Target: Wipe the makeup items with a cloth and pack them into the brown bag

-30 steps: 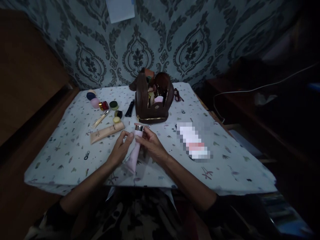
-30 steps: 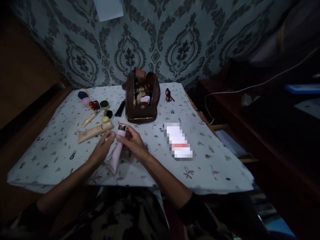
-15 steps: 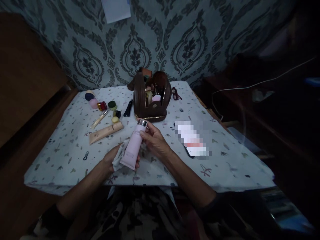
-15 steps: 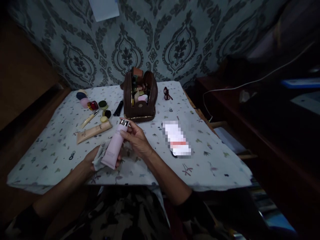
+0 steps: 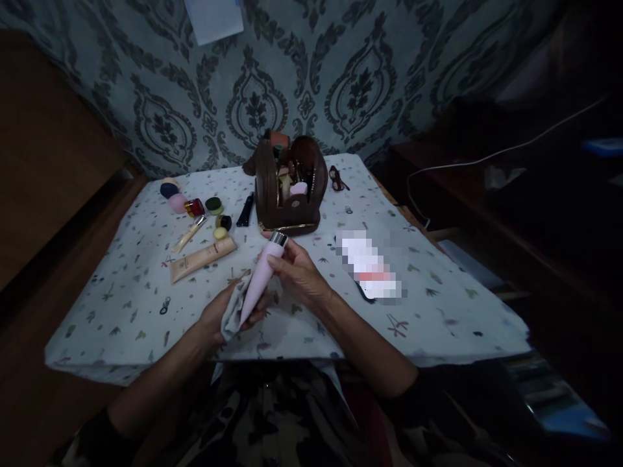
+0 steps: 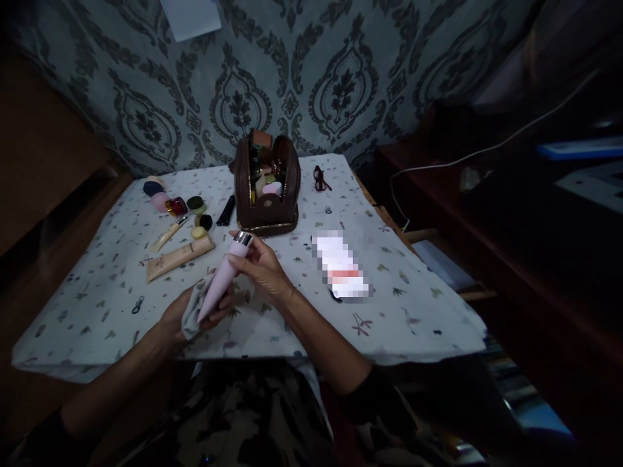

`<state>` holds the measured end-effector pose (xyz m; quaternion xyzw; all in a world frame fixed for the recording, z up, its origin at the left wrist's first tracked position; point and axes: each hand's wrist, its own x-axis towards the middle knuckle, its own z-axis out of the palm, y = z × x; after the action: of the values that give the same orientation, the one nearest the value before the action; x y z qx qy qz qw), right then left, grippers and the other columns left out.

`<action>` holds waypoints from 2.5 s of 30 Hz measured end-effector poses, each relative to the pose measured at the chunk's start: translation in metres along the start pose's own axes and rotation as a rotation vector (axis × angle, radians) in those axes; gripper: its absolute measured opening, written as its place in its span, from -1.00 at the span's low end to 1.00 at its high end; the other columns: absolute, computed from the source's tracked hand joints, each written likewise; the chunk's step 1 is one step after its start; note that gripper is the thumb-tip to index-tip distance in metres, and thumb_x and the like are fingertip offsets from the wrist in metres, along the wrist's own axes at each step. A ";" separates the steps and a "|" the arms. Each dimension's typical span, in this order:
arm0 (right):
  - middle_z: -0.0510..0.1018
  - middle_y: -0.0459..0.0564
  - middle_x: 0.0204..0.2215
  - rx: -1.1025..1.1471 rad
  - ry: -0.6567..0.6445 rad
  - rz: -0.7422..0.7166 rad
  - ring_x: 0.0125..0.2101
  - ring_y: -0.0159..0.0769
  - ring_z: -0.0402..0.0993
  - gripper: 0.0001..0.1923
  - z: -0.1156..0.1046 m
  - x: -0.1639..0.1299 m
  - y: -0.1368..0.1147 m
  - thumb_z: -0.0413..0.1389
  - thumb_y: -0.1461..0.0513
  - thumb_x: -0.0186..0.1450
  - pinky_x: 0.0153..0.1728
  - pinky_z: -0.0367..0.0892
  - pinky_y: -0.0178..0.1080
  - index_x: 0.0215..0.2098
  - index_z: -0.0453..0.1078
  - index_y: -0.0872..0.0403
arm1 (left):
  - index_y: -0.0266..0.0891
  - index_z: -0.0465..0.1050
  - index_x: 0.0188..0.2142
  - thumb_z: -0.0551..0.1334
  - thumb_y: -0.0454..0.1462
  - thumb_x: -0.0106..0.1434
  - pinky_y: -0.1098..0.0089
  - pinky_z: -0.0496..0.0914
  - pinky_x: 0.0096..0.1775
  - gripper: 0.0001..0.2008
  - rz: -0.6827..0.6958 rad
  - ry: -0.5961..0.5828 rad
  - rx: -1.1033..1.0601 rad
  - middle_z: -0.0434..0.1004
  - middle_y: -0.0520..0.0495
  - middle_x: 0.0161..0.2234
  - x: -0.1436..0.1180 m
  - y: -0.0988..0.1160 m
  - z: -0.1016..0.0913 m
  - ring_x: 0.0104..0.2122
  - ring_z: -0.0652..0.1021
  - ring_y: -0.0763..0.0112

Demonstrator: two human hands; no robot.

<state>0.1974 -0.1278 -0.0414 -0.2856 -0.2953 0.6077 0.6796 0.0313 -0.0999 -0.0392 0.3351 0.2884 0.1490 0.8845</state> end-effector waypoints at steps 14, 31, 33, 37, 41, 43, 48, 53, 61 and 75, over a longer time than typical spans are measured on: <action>0.60 -0.05 -0.22 -0.008 -0.083 0.055 -0.23 -0.30 0.51 -0.39 0.002 -0.003 -0.009 0.39 0.19 0.03 -0.29 0.39 -0.35 0.02 0.33 -0.02 | -0.22 0.19 0.19 0.31 -0.08 0.22 0.56 0.31 -0.74 -0.38 0.172 0.050 0.123 0.55 -0.09 -0.35 -0.016 -0.010 0.019 -0.55 0.57 0.34; 0.58 -0.08 -0.34 0.010 0.029 0.028 -0.36 -0.35 0.46 -0.55 0.004 -0.001 0.002 0.38 0.10 0.03 -0.39 0.33 -0.37 -0.17 0.38 0.03 | -0.31 0.45 -0.28 0.29 0.06 0.18 0.48 0.23 -0.60 -0.57 0.261 0.414 0.270 0.50 -0.03 -0.53 -0.004 -0.016 0.016 -0.62 0.41 0.43; 0.55 -0.11 -0.35 0.024 0.062 -0.001 -0.35 -0.39 0.43 -0.60 0.007 -0.001 0.009 0.38 0.11 0.03 -0.34 0.33 -0.40 -0.22 0.43 0.05 | -0.28 0.45 -0.29 0.28 0.04 0.19 0.44 0.28 -0.53 -0.60 0.324 0.523 0.351 0.49 -0.01 -0.54 -0.002 -0.017 0.011 -0.55 0.47 0.34; 0.51 -0.14 -0.42 0.134 0.111 0.025 -0.41 -0.44 0.37 -0.64 0.007 -0.001 0.018 0.39 0.13 0.00 -0.37 0.32 -0.44 -0.28 0.46 0.09 | -0.25 0.48 -0.24 0.26 0.01 0.22 0.38 0.36 -0.34 -0.64 0.459 0.522 0.764 0.56 -0.05 -0.39 -0.004 -0.010 0.016 -0.36 0.52 0.23; 0.51 -0.16 -0.48 0.284 0.185 0.098 -0.47 -0.40 0.43 -0.57 0.002 0.002 0.021 0.37 0.17 0.03 -0.41 0.38 -0.38 -0.15 0.43 0.05 | -0.19 0.46 -0.15 0.18 -0.03 0.29 0.34 0.35 -0.21 -0.69 0.587 0.452 1.304 0.57 -0.07 -0.23 -0.007 0.006 0.024 -0.30 0.51 0.24; 0.52 -0.16 -0.48 0.317 0.203 0.141 -0.50 -0.40 0.44 -0.59 0.000 0.003 0.023 0.35 0.19 0.07 -0.45 0.39 -0.37 -0.13 0.40 0.03 | -0.19 0.43 -0.12 0.17 -0.03 0.29 0.33 0.35 -0.20 -0.67 0.703 0.547 1.409 0.55 -0.08 -0.22 -0.004 0.018 0.024 -0.27 0.51 0.22; 0.54 -0.13 -0.45 0.392 0.084 0.256 -0.50 -0.37 0.49 -0.64 0.000 0.004 0.031 0.33 0.19 0.12 -0.44 0.43 -0.31 -0.16 0.36 0.06 | -0.24 0.38 -0.06 0.17 -0.08 0.30 0.22 0.35 -0.04 -0.67 1.088 0.783 1.434 0.47 -0.15 -0.15 0.019 0.050 0.025 -0.10 0.48 0.16; 0.54 -0.14 -0.48 0.460 0.108 0.182 -0.42 -0.32 0.51 -0.72 0.005 0.004 0.026 0.33 0.26 0.06 -0.35 0.47 -0.29 -0.29 0.39 0.07 | -0.22 0.35 0.10 0.09 -0.12 0.37 0.08 0.29 0.15 -0.61 1.092 0.580 1.581 0.38 -0.23 0.06 0.041 0.038 0.024 0.11 0.39 0.10; 0.57 -0.12 -0.47 0.577 0.254 0.168 -0.42 -0.33 0.51 -0.75 -0.002 0.009 0.019 0.35 0.25 0.05 -0.43 0.43 -0.33 -0.33 0.42 0.08 | 0.04 -0.09 0.39 -0.06 -0.31 0.45 0.04 0.00 0.34 -0.44 0.948 0.219 1.643 -0.11 -0.03 0.42 0.022 -0.014 0.016 0.39 -0.01 0.17; 0.55 -0.08 -0.52 0.401 0.115 0.238 -0.39 -0.27 0.51 -0.74 0.005 0.002 0.024 0.38 0.17 0.00 -0.36 0.43 -0.27 -0.39 0.48 0.09 | -0.16 0.20 0.30 0.00 -0.16 0.43 0.04 -0.02 0.34 -0.52 0.929 0.438 1.422 0.06 -0.16 0.38 0.044 0.030 0.008 0.36 0.09 0.16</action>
<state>0.1779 -0.1228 -0.0555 -0.2120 -0.0939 0.7127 0.6620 0.0692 -0.0620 -0.0318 0.8545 0.3105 0.3399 0.2407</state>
